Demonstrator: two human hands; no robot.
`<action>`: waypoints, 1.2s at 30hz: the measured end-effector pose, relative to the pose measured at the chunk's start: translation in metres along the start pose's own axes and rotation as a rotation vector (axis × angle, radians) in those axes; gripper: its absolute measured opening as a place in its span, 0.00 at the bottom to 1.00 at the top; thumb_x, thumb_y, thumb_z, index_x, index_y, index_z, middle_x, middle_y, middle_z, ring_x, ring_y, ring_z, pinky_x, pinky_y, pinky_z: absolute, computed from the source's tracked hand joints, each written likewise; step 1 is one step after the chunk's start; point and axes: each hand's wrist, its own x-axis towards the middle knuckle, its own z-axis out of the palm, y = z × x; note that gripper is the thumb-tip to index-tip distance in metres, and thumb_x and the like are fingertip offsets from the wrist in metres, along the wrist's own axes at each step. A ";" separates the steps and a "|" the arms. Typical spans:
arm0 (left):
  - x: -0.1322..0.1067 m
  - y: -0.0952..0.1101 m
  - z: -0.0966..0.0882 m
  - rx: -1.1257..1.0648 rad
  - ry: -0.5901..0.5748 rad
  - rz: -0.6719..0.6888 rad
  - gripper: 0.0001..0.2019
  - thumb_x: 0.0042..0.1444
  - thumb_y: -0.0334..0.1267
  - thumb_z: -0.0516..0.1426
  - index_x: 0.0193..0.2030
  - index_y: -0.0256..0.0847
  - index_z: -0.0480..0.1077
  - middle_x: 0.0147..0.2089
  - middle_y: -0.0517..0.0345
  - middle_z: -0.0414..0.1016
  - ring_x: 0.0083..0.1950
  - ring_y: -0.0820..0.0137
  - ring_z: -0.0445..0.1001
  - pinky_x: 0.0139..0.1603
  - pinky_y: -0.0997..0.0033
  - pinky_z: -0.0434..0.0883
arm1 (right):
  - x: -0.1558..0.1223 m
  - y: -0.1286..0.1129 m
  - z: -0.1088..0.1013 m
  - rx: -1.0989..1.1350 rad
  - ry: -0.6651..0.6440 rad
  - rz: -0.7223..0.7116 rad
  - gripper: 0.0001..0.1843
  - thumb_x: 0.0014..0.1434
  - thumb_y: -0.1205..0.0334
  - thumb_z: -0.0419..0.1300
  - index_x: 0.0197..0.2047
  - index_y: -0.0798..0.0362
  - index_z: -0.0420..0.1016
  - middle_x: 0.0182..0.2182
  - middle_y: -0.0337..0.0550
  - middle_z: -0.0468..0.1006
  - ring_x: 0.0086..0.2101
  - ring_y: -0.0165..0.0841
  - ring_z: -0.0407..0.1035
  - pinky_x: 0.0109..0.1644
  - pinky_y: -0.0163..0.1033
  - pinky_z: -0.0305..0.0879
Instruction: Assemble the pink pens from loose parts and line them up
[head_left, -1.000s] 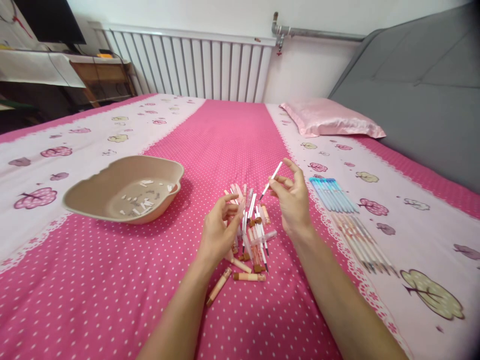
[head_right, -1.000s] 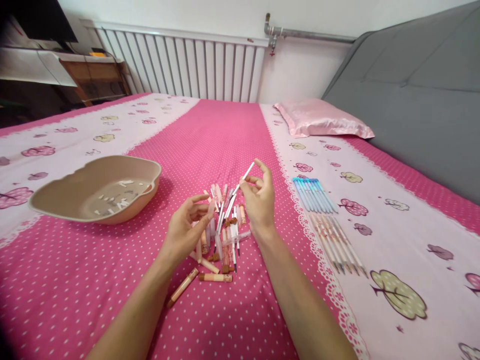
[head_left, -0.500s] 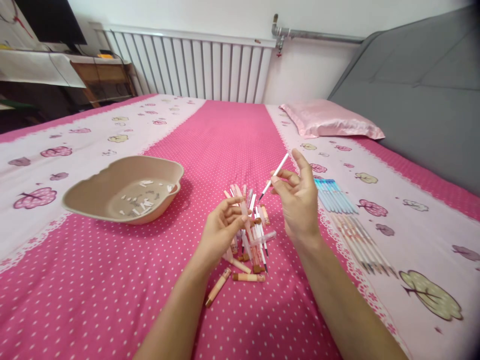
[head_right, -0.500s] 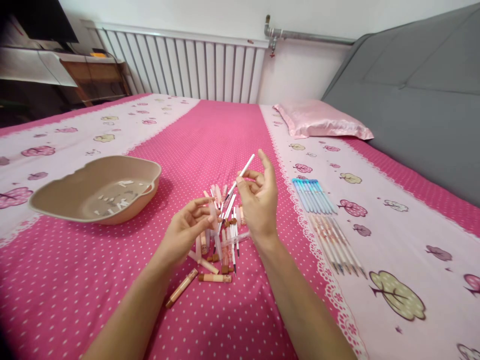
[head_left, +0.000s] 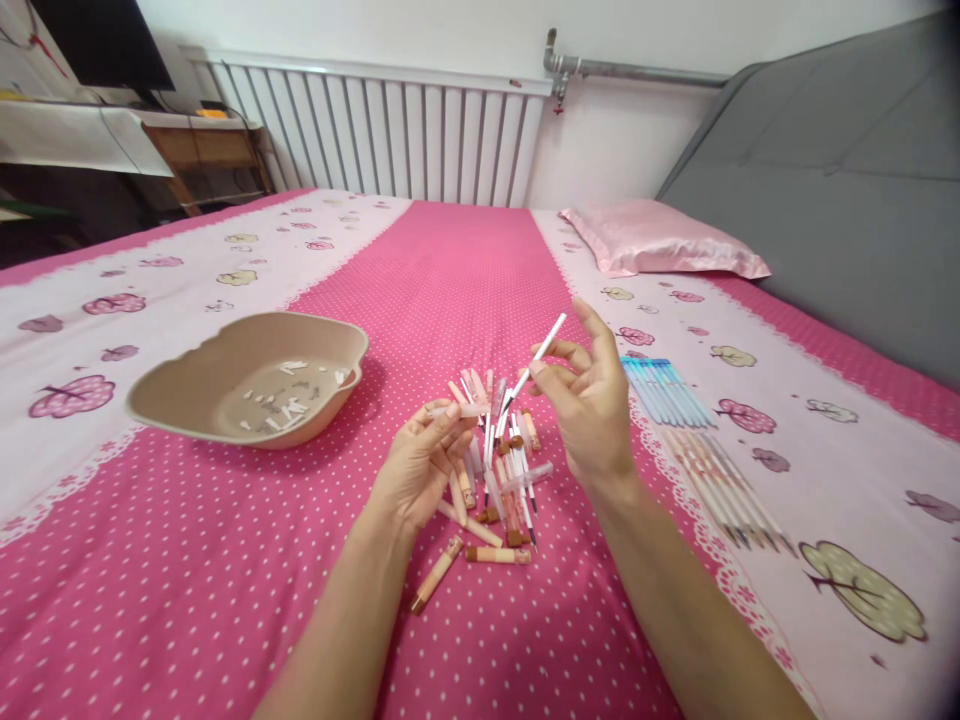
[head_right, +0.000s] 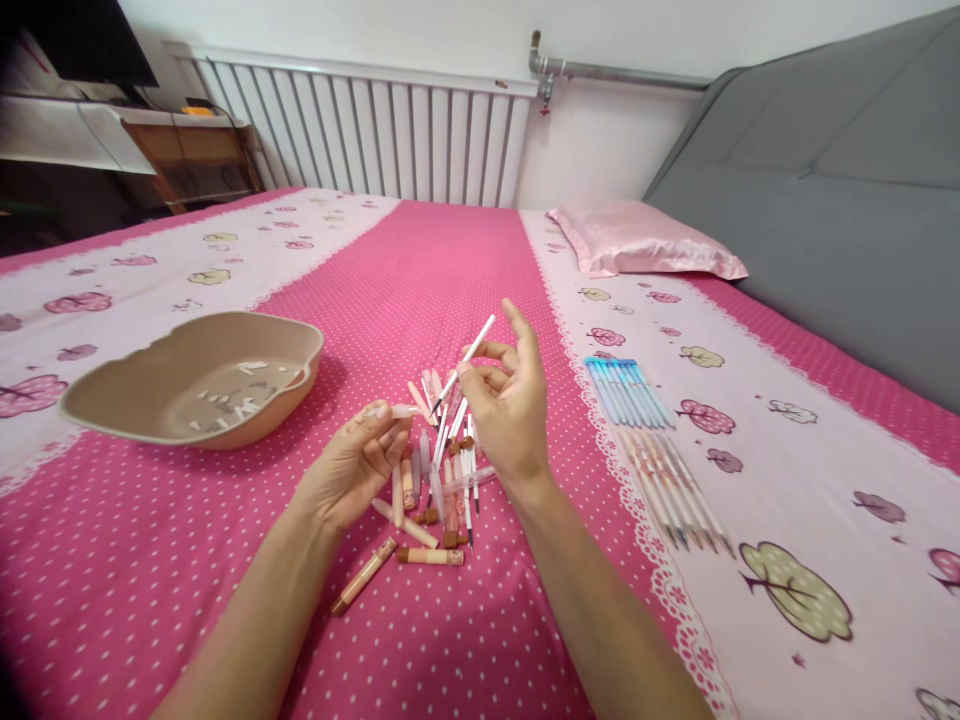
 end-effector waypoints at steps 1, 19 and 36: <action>0.000 0.000 0.000 -0.007 0.010 0.000 0.04 0.51 0.24 0.58 0.32 0.35 0.68 0.30 0.59 0.77 0.31 0.77 0.76 0.31 0.84 0.74 | 0.000 0.000 0.000 0.003 -0.006 -0.001 0.35 0.52 0.67 0.57 0.62 0.39 0.54 0.39 0.40 0.71 0.29 0.28 0.67 0.30 0.36 0.69; -0.006 0.002 0.006 -0.010 -0.042 -0.060 0.10 0.49 0.17 0.56 0.25 0.34 0.64 0.27 0.56 0.75 0.32 0.75 0.78 0.31 0.88 0.73 | 0.001 0.002 0.000 -0.009 0.079 -0.095 0.30 0.55 0.67 0.57 0.60 0.42 0.57 0.40 0.40 0.71 0.32 0.27 0.67 0.31 0.32 0.70; -0.007 -0.003 0.003 0.238 -0.097 -0.013 0.12 0.41 0.32 0.67 0.28 0.34 0.67 0.27 0.56 0.77 0.29 0.73 0.77 0.27 0.83 0.72 | -0.002 0.001 0.002 -0.035 -0.068 -0.074 0.30 0.55 0.68 0.58 0.60 0.43 0.57 0.40 0.41 0.68 0.31 0.27 0.67 0.33 0.35 0.71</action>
